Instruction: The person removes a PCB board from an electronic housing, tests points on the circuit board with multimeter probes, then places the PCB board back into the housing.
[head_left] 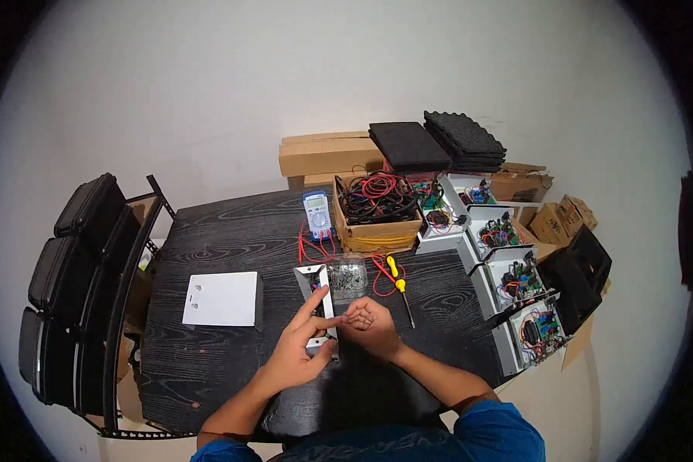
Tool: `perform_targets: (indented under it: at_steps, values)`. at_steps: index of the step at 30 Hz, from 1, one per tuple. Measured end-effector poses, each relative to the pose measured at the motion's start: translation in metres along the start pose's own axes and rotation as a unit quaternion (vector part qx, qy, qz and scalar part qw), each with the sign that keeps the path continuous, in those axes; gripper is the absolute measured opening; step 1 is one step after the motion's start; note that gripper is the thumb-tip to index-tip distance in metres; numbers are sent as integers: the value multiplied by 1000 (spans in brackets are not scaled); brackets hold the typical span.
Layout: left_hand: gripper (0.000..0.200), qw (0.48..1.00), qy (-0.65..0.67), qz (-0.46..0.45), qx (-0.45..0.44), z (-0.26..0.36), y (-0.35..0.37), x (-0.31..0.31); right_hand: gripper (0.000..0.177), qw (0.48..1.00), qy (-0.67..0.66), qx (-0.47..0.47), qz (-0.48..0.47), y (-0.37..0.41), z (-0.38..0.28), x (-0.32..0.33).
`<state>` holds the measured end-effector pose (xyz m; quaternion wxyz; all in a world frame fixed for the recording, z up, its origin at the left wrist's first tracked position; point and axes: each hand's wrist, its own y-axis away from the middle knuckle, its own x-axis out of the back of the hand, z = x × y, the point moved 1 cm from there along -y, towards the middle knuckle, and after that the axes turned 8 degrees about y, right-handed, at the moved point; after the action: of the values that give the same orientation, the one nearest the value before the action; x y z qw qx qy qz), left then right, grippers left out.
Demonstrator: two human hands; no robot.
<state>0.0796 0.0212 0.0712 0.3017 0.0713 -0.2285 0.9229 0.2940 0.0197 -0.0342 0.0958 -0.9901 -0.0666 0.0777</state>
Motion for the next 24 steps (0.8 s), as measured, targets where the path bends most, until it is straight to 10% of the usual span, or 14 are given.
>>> perform_targets:
  at_steps: [24]
  values:
    - [28,1000,-15,-1,-27,0,-1,1,18,999,18,35,-31,1,13,1]
